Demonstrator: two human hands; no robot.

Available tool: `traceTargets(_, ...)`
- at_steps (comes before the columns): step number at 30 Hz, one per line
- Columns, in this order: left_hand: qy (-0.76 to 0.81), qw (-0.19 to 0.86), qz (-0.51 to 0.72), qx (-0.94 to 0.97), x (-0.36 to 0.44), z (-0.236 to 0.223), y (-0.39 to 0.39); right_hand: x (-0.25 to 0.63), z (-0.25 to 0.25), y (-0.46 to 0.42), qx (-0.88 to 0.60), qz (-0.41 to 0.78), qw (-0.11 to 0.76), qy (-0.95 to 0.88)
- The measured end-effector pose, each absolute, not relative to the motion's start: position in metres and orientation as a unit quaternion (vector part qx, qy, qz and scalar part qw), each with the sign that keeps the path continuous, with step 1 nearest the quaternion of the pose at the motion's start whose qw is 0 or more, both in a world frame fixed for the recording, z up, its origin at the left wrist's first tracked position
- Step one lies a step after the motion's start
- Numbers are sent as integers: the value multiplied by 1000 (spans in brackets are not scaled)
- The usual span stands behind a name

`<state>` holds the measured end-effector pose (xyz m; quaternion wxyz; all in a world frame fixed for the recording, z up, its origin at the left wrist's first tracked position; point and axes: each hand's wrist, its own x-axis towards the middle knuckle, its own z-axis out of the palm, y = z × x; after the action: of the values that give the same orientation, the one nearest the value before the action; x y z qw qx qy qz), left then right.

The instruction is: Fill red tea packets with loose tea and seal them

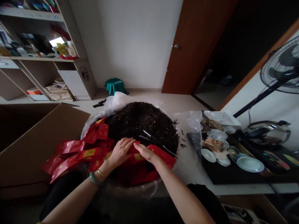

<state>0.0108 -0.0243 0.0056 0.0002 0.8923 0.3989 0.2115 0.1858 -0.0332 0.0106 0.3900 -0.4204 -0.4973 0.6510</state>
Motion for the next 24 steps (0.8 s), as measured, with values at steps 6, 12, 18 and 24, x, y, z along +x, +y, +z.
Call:
traceTargets(6,399,8,212,892,11,-2,-20,179,10,-32,-311,778,351,-419)
traceTargets(12,412,27,210,886,9,-4,-16,176,14,-31,-329,742,382,-441)
traceTargets(18,411,42,220,884,8,-4,-17,178,21,-34,-356,731,351,-464)
traceTargets(24,409,53,237,879,5,-4,-16,180,19,-31,-411,689,379,-460)
